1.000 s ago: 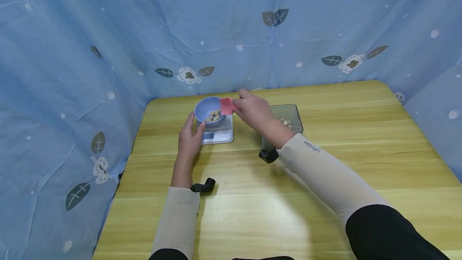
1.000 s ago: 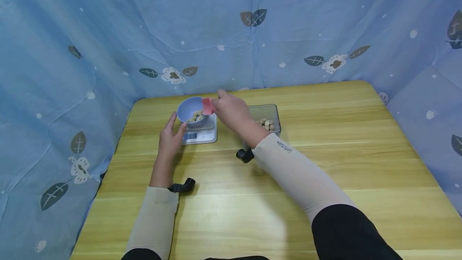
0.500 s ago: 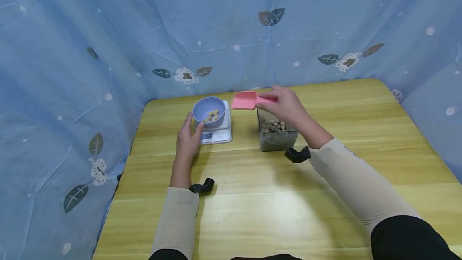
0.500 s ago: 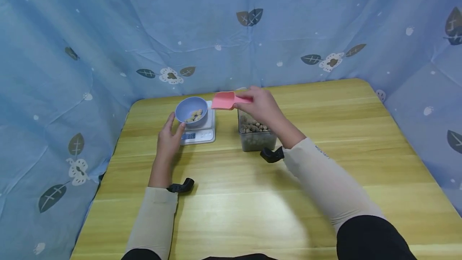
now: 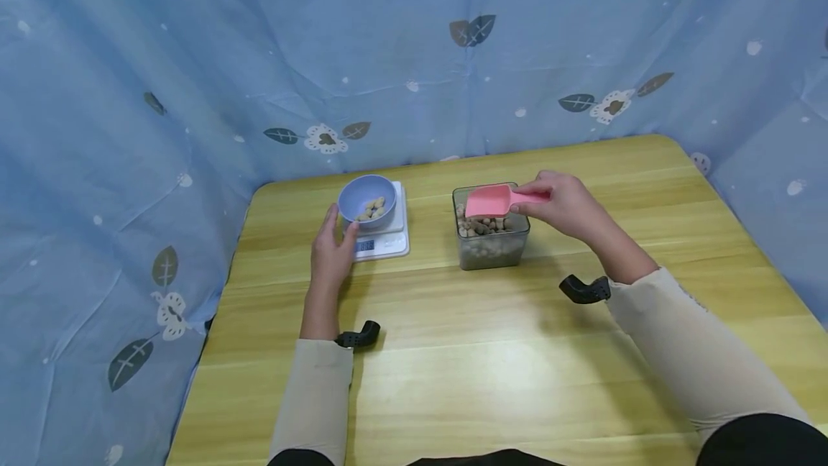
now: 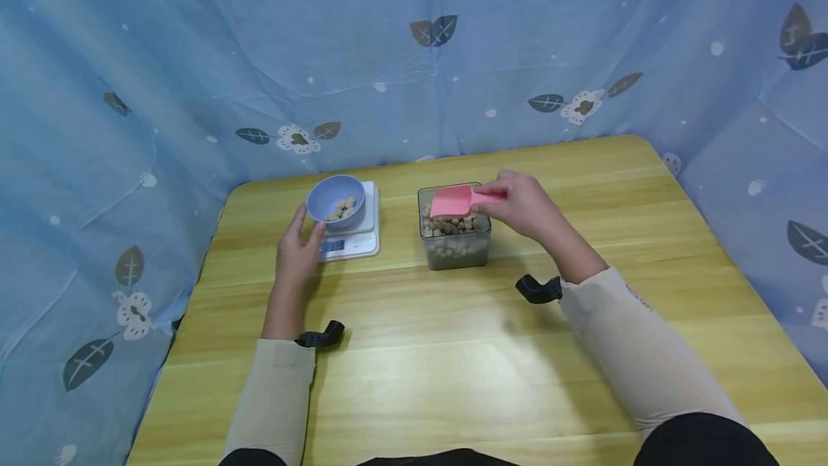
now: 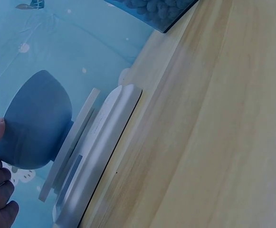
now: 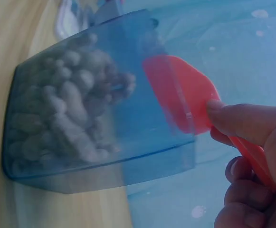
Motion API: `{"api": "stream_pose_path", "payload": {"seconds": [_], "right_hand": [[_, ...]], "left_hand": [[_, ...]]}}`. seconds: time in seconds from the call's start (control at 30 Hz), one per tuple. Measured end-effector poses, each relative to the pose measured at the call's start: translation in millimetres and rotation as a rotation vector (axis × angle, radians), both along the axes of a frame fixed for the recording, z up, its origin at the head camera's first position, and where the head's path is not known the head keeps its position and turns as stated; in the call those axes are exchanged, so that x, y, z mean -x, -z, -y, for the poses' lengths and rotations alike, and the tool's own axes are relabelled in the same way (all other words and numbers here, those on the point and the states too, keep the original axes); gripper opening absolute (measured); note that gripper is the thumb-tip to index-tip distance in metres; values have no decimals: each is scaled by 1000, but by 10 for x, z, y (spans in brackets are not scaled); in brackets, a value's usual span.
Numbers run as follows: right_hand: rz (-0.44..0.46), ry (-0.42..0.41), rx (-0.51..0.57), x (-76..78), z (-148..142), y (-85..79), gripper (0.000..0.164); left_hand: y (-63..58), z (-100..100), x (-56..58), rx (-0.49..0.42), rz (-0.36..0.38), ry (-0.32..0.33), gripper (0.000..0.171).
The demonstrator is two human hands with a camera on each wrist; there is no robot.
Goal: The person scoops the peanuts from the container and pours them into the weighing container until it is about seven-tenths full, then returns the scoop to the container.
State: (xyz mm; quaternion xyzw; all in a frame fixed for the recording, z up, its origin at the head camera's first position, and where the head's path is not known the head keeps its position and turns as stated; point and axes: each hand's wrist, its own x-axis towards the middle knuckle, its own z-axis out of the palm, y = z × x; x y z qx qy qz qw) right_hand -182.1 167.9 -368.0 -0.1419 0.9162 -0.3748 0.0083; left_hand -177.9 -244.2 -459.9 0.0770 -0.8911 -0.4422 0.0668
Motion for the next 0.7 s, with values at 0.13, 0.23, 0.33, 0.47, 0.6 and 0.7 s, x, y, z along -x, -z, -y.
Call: {"api": "stream_pose_path", "payload": {"seconds": [0.13, 0.23, 0.33, 0.47, 0.6, 0.7], "right_hand": [[-16, -41, -46, -7, 30, 65, 34], [-18, -49, -66, -12, 47, 85, 34], [-14, -51, -74, -11, 53, 97, 33], [-2, -72, -92, -17, 70, 130, 31], [-1, -75, -98, -20, 77, 156, 31], [-10, -69, -94, -15, 78, 167, 32]], "left_hand": [[0, 11, -8, 9, -20, 5, 72], [5, 14, -14, 14, -38, 10, 73], [-15, 0, -33, 30, -49, 7, 72], [-150, -99, -90, 51, -83, 14, 70], [-320, -294, -154, 79, -180, 88, 68], [-396, -468, -181, 112, -241, 170, 69]]}}
